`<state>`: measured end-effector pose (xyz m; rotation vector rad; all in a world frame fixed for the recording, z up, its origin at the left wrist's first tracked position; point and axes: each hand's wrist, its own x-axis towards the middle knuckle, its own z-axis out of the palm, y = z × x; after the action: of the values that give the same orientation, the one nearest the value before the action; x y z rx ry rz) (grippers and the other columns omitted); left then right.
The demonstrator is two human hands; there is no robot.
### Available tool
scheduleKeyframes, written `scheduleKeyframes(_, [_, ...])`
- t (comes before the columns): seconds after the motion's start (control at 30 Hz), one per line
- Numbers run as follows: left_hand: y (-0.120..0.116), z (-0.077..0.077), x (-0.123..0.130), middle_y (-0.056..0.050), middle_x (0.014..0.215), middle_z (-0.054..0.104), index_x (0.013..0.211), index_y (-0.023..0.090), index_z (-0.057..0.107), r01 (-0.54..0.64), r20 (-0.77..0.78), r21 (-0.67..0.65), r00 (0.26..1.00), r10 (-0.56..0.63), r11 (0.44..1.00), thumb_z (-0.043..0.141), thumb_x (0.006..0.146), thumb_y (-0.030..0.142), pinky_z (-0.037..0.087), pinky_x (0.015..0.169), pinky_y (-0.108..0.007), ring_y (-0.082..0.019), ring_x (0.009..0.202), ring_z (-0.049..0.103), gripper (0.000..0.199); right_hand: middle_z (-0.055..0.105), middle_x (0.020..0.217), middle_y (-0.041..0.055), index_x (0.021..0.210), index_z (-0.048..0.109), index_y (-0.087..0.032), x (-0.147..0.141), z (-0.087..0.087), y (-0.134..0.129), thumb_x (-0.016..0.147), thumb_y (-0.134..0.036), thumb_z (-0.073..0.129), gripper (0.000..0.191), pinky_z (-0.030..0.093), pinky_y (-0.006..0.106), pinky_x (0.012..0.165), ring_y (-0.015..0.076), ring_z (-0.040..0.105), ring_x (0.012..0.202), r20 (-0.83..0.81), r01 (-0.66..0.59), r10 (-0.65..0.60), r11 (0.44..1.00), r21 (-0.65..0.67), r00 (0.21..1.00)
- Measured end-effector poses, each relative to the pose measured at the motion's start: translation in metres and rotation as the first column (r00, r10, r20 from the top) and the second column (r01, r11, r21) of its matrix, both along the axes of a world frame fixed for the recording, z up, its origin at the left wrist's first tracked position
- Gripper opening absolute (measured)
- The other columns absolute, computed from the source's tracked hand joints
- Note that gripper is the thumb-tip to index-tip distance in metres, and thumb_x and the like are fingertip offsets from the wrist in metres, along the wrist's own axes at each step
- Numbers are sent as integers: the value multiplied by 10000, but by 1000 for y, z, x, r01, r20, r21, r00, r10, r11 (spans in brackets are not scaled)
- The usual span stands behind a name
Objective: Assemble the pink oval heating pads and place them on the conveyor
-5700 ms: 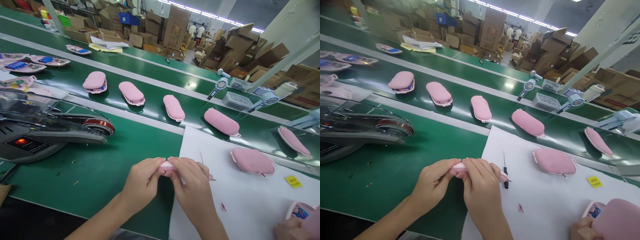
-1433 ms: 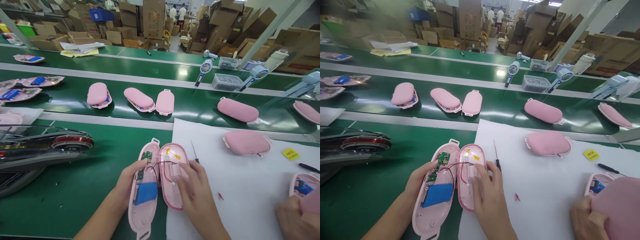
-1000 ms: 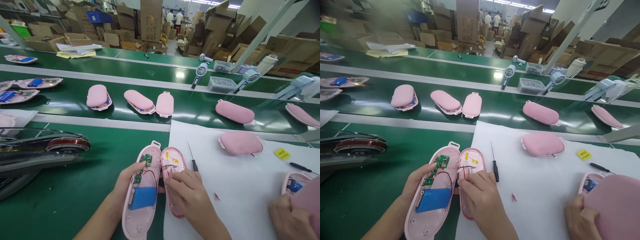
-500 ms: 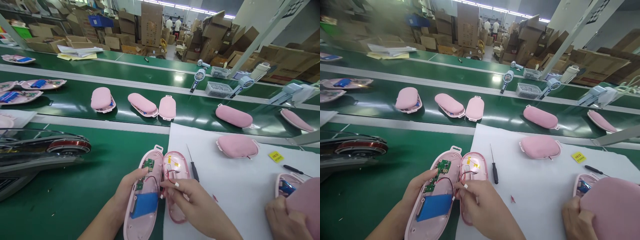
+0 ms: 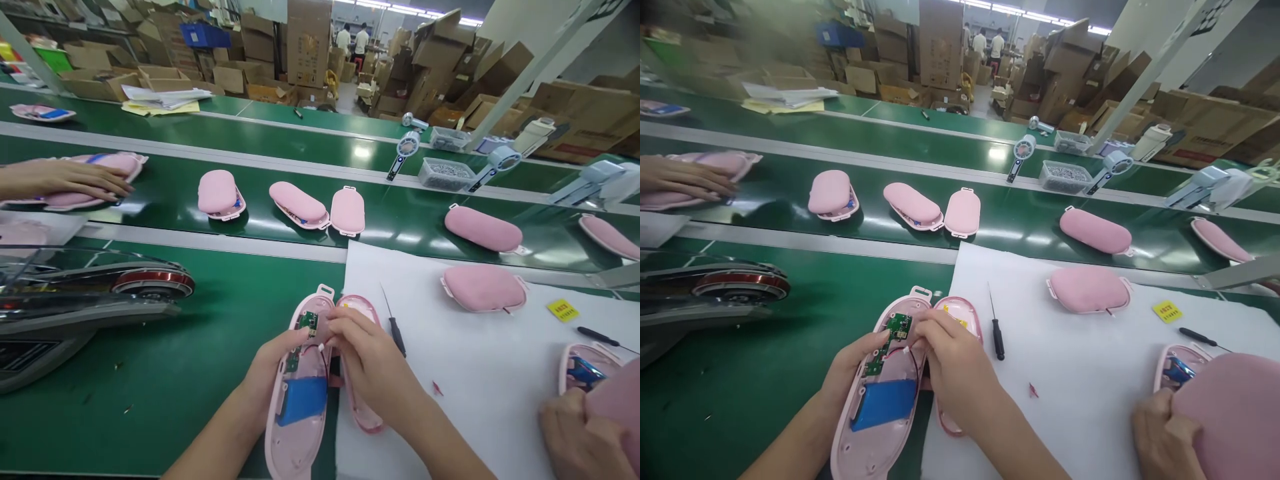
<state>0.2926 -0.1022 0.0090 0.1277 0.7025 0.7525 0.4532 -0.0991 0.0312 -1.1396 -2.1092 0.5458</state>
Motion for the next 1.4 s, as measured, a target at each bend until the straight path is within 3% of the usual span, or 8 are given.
scheduleKeyframes(0.23, [-2, -3, -1, -119, 848, 750, 814, 132, 757, -7, -17, -31, 1000, 6, 1000, 811, 546, 374, 557, 704, -353, -269, 811, 676, 365, 720, 844, 31, 966, 636, -151, 2, -6, 5, 908, -58, 480, 191, 526, 219, 665, 137, 662, 738, 43, 44, -53, 982, 182, 998])
scheduleKeyframes(0.47, [-1, -4, -1, -138, 986, 744, 1066, 118, 706, -1, 46, 23, 999, 0, 1000, 745, 653, 391, 550, 716, -356, -319, 971, 663, 497, 697, 792, 40, 973, 647, -138, 1, -8, 4, 937, -109, 468, 185, 498, 229, 570, 146, 647, 681, 152, 60, -112, 948, 314, 982])
scheduleKeyframes(0.67, [-5, -16, -6, -172, 996, 737, 1203, 88, 625, 52, 158, 82, 985, -65, 995, 567, 813, 473, 528, 664, -361, -294, 763, 710, 552, 717, 863, 68, 1036, 604, -125, 4, -17, 0, 920, -51, 445, 210, 469, 235, 552, 139, 662, 694, 242, 64, -178, 908, 414, 954])
scheduleKeyframes(0.8, [-6, -24, -9, -152, 1011, 739, 1163, 111, 659, 74, 313, 169, 942, -125, 983, 533, 830, 482, 526, 706, -365, -314, 831, 709, 514, 703, 782, 44, 1017, 602, -105, 2, -11, -5, 911, -56, 480, 169, 409, 240, 481, 117, 627, 614, 254, 105, -256, 867, 488, 933])
scheduleKeyframes(0.87, [-6, -25, -10, -127, 972, 753, 1103, 127, 697, 65, 365, 199, 921, -136, 978, 551, 831, 449, 519, 767, -385, -319, 862, 705, 446, 666, 690, 11, 953, 613, -120, 0, -3, -9, 924, -100, 487, 132, 388, 235, 471, 105, 585, 561, 180, 177, -274, 888, 424, 945])
scheduleKeyframes(0.97, [-8, -22, -12, -81, 867, 772, 1020, 140, 734, -8, 366, 173, 929, -57, 985, 580, 838, 378, 479, 888, -387, -291, 879, 705, 337, 632, 651, -30, 866, 613, -180, -4, 10, -13, 917, -121, 466, 166, 388, 211, 493, 98, 552, 557, 35, 211, -214, 974, 80, 976])
scheduleKeyframes(1.1, [-11, -17, -10, -54, 760, 769, 942, 146, 755, -42, 282, 145, 959, -1, 989, 614, 823, 346, 463, 914, -370, -272, 853, 708, 272, 569, 605, -53, 650, 531, -204, -9, 22, -13, 857, -99, 478, 239, 341, 196, 482, 90, 496, 543, -13, 139, -152, 935, -326, 988])
scheduleKeyframes(1.4, [-12, -6, -1, -84, 768, 746, 829, 141, 760, -5, 200, 212, 979, -38, 977, 644, 783, 375, 454, 915, -400, -308, 932, 672, 266, 526, 500, -63, 530, 490, -182, -18, 19, -4, 731, -48, 487, 242, 274, 183, 428, 73, 439, 459, -18, 175, -200, 895, -410, 980])
